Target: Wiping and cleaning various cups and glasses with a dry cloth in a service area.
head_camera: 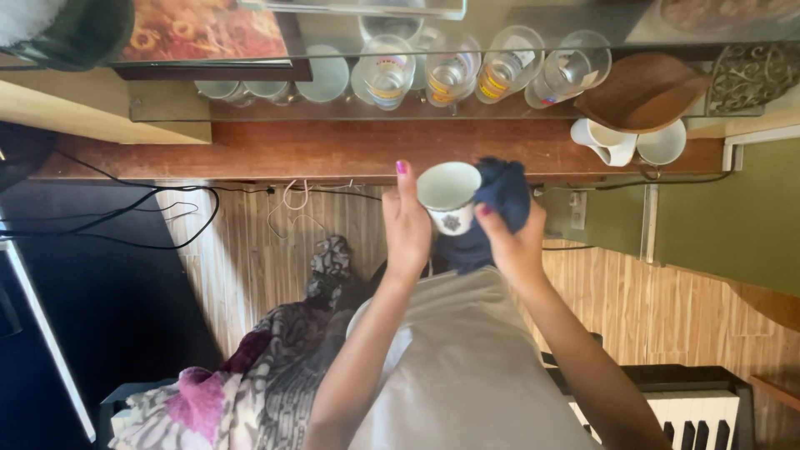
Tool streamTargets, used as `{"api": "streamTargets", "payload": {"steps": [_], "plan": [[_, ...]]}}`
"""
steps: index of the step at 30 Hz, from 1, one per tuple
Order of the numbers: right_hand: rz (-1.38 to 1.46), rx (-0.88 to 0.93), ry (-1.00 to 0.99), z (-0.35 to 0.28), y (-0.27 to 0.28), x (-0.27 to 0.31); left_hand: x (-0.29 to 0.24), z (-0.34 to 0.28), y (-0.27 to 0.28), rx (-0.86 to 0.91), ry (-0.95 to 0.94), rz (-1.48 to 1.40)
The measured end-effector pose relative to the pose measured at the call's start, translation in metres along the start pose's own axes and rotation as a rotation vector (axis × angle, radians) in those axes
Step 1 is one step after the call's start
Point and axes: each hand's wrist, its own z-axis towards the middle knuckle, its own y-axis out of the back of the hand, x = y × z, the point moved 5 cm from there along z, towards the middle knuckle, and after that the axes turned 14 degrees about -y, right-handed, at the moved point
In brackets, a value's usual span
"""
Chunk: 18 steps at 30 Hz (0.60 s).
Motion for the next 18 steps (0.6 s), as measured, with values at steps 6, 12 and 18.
{"api": "streamTargets", "payload": {"steps": [6, 12, 18], "plan": [[0.482, 0.166, -0.303, 0.013, -0.024, 0.053, -0.028, 0.005, -0.003, 0.030, -0.162, 0.273], [0.725, 0.352, -0.586, 0.020, -0.037, 0.046, 0.006, 0.002, -0.002, -0.135, -0.126, 0.239], [0.721, 0.389, -0.623, 0.037, -0.016, 0.026, 0.018, 0.004, -0.016, -0.067, -0.220, 0.308]]}}
